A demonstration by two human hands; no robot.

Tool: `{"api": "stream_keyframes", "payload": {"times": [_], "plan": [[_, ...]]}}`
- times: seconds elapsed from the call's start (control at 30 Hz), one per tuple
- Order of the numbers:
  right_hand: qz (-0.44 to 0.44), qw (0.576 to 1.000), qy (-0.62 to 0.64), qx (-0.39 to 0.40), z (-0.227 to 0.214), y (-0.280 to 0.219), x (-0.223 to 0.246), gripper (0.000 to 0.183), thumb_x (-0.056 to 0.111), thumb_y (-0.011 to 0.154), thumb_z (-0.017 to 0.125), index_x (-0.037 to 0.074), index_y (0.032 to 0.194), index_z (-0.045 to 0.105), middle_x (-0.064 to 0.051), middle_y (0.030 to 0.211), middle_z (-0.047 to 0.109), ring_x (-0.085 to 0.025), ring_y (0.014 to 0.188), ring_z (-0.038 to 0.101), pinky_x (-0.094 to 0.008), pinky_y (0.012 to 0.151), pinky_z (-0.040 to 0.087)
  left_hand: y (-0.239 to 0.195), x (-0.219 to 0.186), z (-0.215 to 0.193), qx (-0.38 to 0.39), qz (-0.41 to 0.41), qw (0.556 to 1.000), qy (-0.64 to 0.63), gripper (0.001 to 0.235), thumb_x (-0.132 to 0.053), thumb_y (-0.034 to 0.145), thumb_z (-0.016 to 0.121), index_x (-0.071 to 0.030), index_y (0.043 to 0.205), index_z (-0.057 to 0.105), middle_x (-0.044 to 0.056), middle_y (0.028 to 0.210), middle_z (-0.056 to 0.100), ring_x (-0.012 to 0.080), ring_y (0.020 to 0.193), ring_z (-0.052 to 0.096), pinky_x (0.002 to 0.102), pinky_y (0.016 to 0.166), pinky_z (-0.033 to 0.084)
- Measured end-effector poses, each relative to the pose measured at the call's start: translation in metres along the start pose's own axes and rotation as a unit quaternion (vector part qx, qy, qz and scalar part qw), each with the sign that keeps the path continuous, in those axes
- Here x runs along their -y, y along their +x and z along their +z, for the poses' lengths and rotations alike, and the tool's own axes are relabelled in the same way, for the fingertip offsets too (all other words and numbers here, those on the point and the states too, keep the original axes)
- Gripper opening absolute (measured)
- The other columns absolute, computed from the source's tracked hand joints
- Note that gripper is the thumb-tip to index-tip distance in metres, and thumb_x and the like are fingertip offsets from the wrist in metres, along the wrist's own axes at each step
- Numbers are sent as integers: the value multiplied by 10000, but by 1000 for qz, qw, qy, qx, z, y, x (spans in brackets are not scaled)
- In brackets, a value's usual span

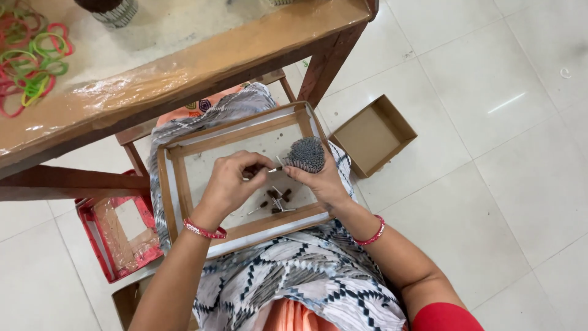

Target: The person sits with a tray on their lap and inserts metal wick holders into small brown cylindrical candle bases. They gather the holders from the tray, insert them into the bases, and then place the assembled candles onto a nearby table. Finally, they move a red box of wick holders onto their lap.

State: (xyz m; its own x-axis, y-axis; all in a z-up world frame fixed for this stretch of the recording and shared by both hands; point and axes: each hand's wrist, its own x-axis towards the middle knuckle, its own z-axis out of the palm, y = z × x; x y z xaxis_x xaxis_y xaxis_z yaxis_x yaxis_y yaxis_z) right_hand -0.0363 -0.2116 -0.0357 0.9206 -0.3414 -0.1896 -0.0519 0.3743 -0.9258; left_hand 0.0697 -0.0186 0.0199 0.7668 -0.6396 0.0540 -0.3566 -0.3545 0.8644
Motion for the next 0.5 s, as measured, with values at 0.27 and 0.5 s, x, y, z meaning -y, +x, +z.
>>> {"api": "stream_keyframes", "payload": {"times": [0.27,0.5], "plan": [[43,991,61,112,5,-1,-11,482,2,836,785,42,1265,569,-41,1113,705,-152,1028,716,-321,929,632,-3,-9,17,-24,-78,986,-145,180,-76,886,742,5,1032,673,80,877,778,112,790,768,260,708,654],[197,958,187,92,-4,-2,-23,392,21,893,780,23,1252,622,-104,1078,715,-219,1004,717,-362,834,604,-15,-40,3,-46,153,987,-29,833,-182,710,892,38,1407,493,237,1332,603,325,1219,589,416,966,538]]}}
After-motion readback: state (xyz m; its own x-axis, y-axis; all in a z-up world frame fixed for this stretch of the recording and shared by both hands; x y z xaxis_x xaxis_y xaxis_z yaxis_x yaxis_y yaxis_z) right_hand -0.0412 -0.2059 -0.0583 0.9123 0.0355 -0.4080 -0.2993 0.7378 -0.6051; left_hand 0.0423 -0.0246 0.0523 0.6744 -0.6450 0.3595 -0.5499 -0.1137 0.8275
